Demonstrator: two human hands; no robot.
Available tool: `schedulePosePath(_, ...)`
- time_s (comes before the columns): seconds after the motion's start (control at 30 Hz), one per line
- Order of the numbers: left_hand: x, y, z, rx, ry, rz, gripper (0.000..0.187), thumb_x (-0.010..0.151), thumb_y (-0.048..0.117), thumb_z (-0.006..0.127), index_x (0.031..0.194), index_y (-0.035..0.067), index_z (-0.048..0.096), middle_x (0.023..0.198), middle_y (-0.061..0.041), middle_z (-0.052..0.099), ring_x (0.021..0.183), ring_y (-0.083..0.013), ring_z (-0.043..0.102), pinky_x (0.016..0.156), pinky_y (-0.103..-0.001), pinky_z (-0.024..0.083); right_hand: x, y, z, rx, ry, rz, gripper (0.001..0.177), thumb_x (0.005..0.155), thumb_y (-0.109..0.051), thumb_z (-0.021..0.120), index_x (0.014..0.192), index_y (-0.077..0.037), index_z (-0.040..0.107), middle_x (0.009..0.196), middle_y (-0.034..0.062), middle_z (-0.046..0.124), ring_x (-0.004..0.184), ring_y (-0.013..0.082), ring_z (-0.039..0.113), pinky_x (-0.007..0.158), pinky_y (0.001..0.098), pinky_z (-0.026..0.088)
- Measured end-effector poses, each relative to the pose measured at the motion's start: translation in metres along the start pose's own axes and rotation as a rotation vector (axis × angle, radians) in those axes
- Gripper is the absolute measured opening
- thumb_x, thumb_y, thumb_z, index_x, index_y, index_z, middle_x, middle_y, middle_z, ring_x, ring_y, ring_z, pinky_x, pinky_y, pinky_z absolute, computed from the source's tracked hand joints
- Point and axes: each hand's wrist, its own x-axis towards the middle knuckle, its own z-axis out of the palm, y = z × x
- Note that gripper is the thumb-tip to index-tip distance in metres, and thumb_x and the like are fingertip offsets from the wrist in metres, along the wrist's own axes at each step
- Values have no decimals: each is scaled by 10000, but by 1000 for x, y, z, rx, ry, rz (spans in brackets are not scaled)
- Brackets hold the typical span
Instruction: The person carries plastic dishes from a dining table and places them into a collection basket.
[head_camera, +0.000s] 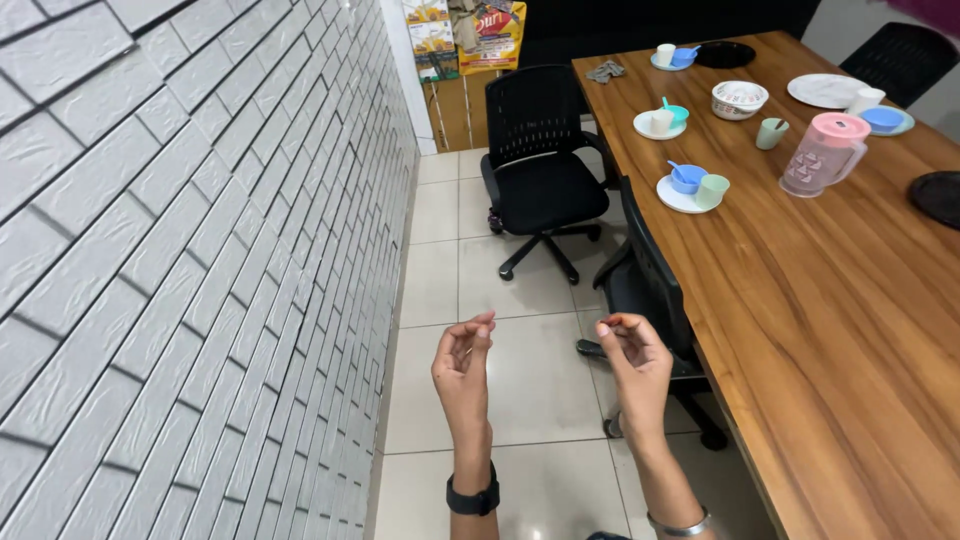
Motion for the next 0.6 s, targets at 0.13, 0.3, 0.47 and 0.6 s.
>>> schedulePosePath(0.13, 48, -31, 14, 2, -66, -20, 149, 980, 196, 647, 951, 51, 668, 1046, -102, 783, 1031, -180, 719, 911, -320, 545, 40, 27, 11, -42, 83, -5, 106, 967, -143, 725, 1008, -58, 675, 889, -45, 625, 817, 22, 553, 750, 181, 443)
schedulePosePath(0.3, 118, -63, 39, -22, -184, 80, 251, 1048, 237, 498, 893, 75, 611, 933, -57, 729, 923, -159, 692, 885, -331, 556, 113, 73, 31, -15, 104, -54, 98, 988, -122, 725, 1004, -38, 677, 906, -29, 632, 850, 37, 559, 778, 198, 446)
schedulePosePath(0.47, 219, -81, 86, -39, -298, 98, 359, 1104, 259, 454, 821, 57, 541, 854, -90, 708, 858, -172, 694, 876, -348, 580, 217, 79, 62, 81, 172, -142, 111, 976, -109, 713, 1034, -30, 660, 943, -3, 670, 894, 65, 614, 840, 221, 492)
schedulePosePath(0.6, 277, -60, 136, -23, -400, 93, 407, 1100, 259, 392, 812, 59, 598, 855, -114, 752, 815, -178, 712, 818, -343, 581, 289, 84, 74, 156, 219, -252, 126, 997, -117, 693, 1060, -19, 643, 977, 29, 684, 929, 102, 639, 882, 255, 520)
